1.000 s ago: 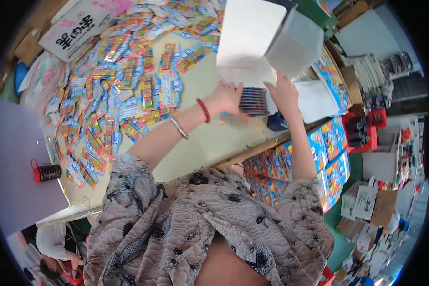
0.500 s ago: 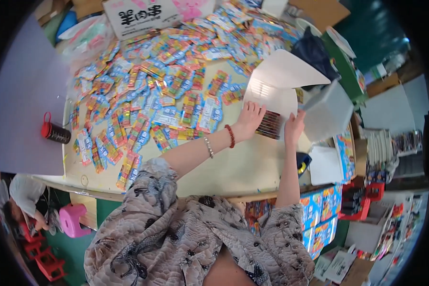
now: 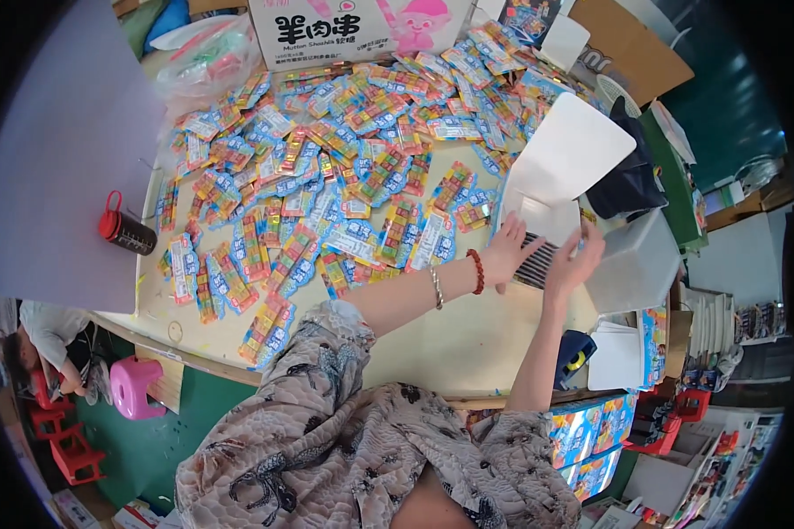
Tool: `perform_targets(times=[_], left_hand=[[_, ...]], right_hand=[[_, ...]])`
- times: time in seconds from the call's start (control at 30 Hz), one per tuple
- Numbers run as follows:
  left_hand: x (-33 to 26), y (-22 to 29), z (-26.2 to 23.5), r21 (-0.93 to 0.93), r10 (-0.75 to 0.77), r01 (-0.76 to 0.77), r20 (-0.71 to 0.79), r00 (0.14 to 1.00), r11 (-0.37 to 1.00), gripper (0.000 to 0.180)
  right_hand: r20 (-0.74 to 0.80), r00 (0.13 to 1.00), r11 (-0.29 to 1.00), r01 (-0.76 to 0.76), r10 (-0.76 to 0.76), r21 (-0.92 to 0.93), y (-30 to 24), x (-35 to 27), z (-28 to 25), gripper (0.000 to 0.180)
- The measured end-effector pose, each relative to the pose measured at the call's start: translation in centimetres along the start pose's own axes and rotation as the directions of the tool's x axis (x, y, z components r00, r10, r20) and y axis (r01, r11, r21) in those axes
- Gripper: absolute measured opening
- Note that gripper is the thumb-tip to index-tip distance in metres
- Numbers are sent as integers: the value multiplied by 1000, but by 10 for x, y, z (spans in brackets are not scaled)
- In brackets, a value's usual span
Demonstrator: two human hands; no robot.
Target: Sorting small snack packets into piles and packing them into display boxes at a factory workbench.
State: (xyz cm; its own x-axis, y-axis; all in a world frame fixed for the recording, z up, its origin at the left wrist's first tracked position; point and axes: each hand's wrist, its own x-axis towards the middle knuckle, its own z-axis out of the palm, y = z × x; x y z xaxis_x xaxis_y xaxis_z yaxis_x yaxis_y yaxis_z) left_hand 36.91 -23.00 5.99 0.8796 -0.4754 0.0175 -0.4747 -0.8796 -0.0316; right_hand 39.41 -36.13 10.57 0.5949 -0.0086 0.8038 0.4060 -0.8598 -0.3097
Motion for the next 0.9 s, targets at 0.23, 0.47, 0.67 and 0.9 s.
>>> perform_targets(times=[0.23,0.47,0.67,0.9], left_hand=[[-88,-60,-22,-450,194,-290,-249,949,845,85],[-181,-213,-25,-560,-155,-23,-269,951,828,74],[-212,-410,36,-641,-706,465,-173,687,610,79],[-166,-538,72,-414,-762,657,-168,625,630,84]], right_hand=[[292,937,766,-45,-190,642,-133,26,74,20],[508,850,763,-238,-135,601,-145,64,235,34],[642,759,949,-117,-106,294,-120,101,380,60],[632,406,721,580,-660,380,-102,145,477,65]])
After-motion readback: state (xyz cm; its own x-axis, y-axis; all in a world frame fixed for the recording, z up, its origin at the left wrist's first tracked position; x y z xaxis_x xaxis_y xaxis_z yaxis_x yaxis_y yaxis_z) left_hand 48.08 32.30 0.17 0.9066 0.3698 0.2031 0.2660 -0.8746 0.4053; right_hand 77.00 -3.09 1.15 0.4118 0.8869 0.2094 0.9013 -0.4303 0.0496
